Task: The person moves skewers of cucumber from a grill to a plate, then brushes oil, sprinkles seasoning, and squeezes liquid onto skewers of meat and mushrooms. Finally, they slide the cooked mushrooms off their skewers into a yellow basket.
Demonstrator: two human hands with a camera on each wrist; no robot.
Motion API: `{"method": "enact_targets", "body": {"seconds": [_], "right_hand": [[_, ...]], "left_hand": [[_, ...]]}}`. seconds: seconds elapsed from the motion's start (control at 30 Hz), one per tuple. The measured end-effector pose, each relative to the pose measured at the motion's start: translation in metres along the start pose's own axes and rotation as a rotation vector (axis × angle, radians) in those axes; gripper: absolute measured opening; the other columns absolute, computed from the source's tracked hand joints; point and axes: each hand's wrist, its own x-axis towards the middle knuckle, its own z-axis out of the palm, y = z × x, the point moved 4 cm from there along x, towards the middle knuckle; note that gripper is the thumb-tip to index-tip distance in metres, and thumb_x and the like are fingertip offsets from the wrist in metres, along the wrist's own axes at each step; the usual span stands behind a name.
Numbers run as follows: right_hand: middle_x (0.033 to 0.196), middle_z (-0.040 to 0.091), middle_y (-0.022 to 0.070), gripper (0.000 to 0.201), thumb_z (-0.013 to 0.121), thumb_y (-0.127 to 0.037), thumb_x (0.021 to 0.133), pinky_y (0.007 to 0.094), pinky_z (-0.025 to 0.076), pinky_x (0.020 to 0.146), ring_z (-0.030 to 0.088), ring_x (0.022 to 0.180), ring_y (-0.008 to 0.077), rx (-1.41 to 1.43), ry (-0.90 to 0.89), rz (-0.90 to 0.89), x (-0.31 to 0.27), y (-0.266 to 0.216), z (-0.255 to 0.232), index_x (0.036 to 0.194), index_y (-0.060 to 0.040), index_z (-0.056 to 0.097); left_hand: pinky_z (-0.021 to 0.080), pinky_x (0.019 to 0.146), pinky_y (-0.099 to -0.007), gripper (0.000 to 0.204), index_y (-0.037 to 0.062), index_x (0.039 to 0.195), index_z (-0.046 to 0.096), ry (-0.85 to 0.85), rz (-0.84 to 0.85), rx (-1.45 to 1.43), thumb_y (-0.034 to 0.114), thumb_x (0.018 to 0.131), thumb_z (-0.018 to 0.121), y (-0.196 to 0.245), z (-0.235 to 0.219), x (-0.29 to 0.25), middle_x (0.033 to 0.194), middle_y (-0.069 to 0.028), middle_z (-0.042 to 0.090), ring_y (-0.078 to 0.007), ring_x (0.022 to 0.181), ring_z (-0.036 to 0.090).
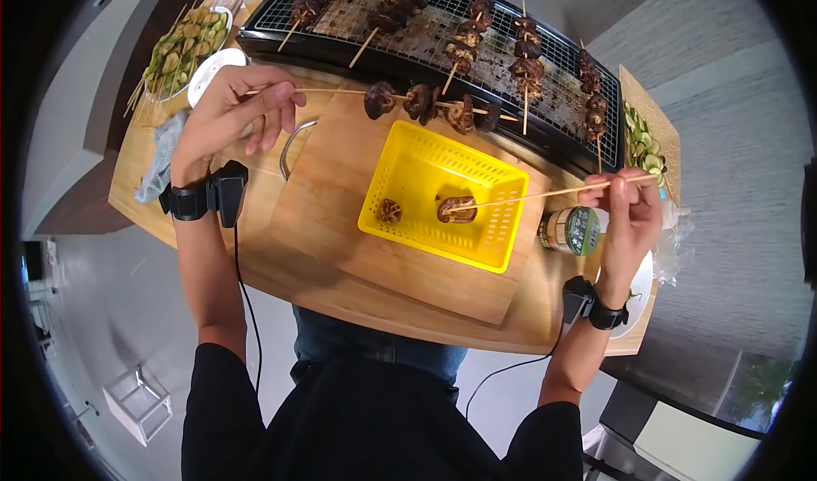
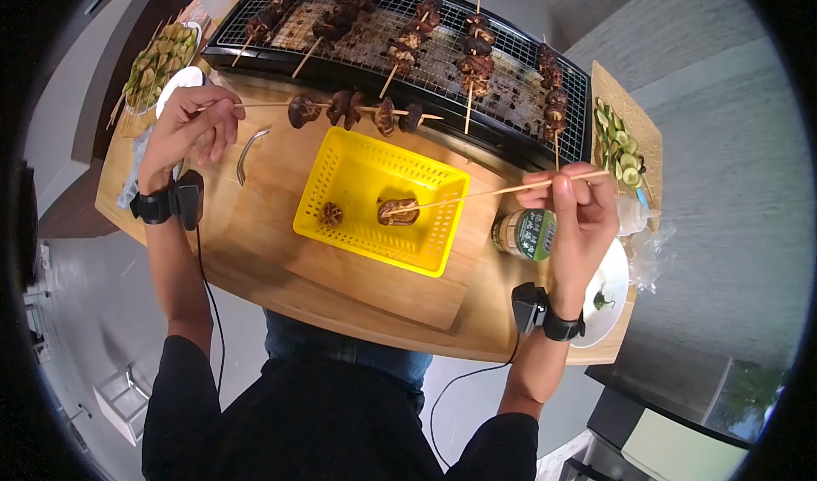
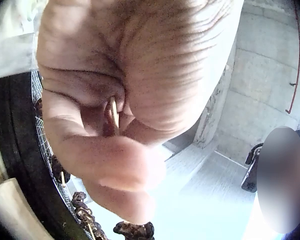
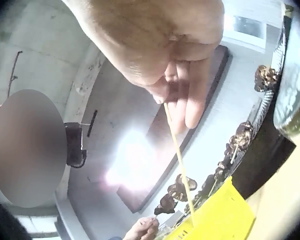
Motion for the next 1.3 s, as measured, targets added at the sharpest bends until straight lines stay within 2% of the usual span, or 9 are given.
{"method": "enact_targets", "body": {"seconds": [0.2, 0.27, 0.47, 0.57, 0.67, 0.73, 0.83, 1.23, 1.3], "right_hand": [[0.092, 0.069, 0.0174, 0.014, 0.056, -0.014, 0.098, 0.0277, 0.059, 0.066, 0.069, 0.072, 0.0171, 0.091, 0.043, 0.139, 0.007, 0.037, 0.0, 0.105, -0.0017, 0.054], [0.094, 0.069, 0.0168, 0.016, 0.056, -0.016, 0.098, 0.0279, 0.059, 0.067, 0.069, 0.074, 0.0171, 0.224, 0.045, 0.182, 0.009, 0.047, 0.0, 0.106, -0.0019, 0.055], [0.095, 0.069, 0.0163, 0.015, 0.056, -0.016, 0.098, 0.0277, 0.058, 0.067, 0.069, 0.075, 0.0168, 0.269, 0.138, 0.184, 0.008, 0.042, -0.007, 0.106, -0.0031, 0.056], [0.095, 0.069, 0.0172, 0.014, 0.057, -0.016, 0.098, 0.0272, 0.057, 0.065, 0.069, 0.074, 0.0176, 0.163, 0.18, 0.06, 0.006, 0.025, -0.009, 0.105, -0.004, 0.055], [0.094, 0.069, 0.0175, 0.014, 0.057, -0.017, 0.098, 0.0274, 0.057, 0.065, 0.069, 0.074, 0.018, 0.098, 0.162, 0.018, 0.004, 0.014, -0.005, 0.105, -0.0041, 0.055], [0.093, 0.069, 0.0194, 0.013, 0.057, -0.014, 0.097, 0.0286, 0.058, 0.065, 0.069, 0.072, 0.0185, 0.101, 0.163, 0.035, 0.002, 0.012, 0.003, 0.104, -0.0038, 0.053], [0.092, 0.07, 0.0239, 0.012, 0.058, -0.007, 0.096, 0.0312, 0.058, 0.064, 0.069, 0.069, 0.0221, 0.061, 0.075, 0.006, -0.004, 0.006, 0.019, 0.103, -0.0022, 0.05], [0.092, 0.069, 0.0243, 0.012, 0.057, -0.003, 0.095, 0.0296, 0.058, 0.064, 0.07, 0.07, 0.0229, 0.031, 0.002, -0.051, -0.01, -0.003, 0.031, 0.104, -0.0009, 0.049], [0.093, 0.069, 0.024, 0.012, 0.057, -0.003, 0.095, 0.0294, 0.058, 0.065, 0.07, 0.071, 0.023, 0.043, -0.02, -0.038, -0.01, -0.002, 0.035, 0.104, -0.001, 0.049]], "left_hand": [[0.037, 0.036, -0.0191, 0.027, -0.0055, 0.093, 0.065, 0.037, 0.007, -0.025, 0.019, 0.099, 0.054, 0.0, -0.005, -0.002, 0.065, -0.007, 0.063, -0.0079, 0.042, 0.054], [0.037, 0.035, -0.0191, 0.028, -0.0054, 0.093, 0.065, 0.042, 0.009, -0.029, 0.019, 0.099, 0.054, -0.001, -0.006, -0.002, 0.064, -0.0068, 0.063, -0.0078, 0.042, 0.054], [0.036, 0.035, -0.019, 0.028, -0.0056, 0.092, 0.065, 0.057, 0.01, -0.041, 0.019, 0.099, 0.053, 0.0, -0.007, -0.002, 0.064, -0.0064, 0.062, -0.0076, 0.042, 0.054], [0.036, 0.036, -0.0189, 0.028, -0.0058, 0.093, 0.065, 0.052, 0.024, -0.051, 0.019, 0.099, 0.053, 0.0, -0.007, -0.003, 0.064, -0.0063, 0.062, -0.0075, 0.043, 0.054], [0.037, 0.036, -0.0189, 0.029, -0.0059, 0.093, 0.065, 0.051, 0.03, -0.061, 0.02, 0.099, 0.054, 0.0, -0.006, -0.003, 0.064, -0.0062, 0.062, -0.0075, 0.044, 0.054], [0.037, 0.036, -0.019, 0.029, -0.0059, 0.093, 0.065, 0.051, 0.026, -0.056, 0.02, 0.099, 0.054, 0.001, -0.007, -0.003, 0.064, -0.0062, 0.062, -0.0076, 0.044, 0.054], [0.037, 0.036, -0.0193, 0.029, -0.0056, 0.093, 0.065, 0.033, 0.02, -0.045, 0.02, 0.098, 0.054, 0.001, -0.005, -0.002, 0.064, -0.0061, 0.062, -0.0077, 0.044, 0.055], [0.037, 0.037, -0.0189, 0.029, -0.0044, 0.093, 0.065, 0.005, 0.003, -0.032, 0.022, 0.099, 0.053, 0.0, -0.002, -0.001, 0.065, -0.0052, 0.063, -0.0075, 0.046, 0.056], [0.036, 0.037, -0.0195, 0.026, -0.006, 0.091, 0.064, 0.047, -0.017, -0.036, 0.017, 0.098, 0.054, 0.002, 0.0, -0.001, 0.061, -0.0065, 0.06, -0.0082, 0.042, 0.053]]}}
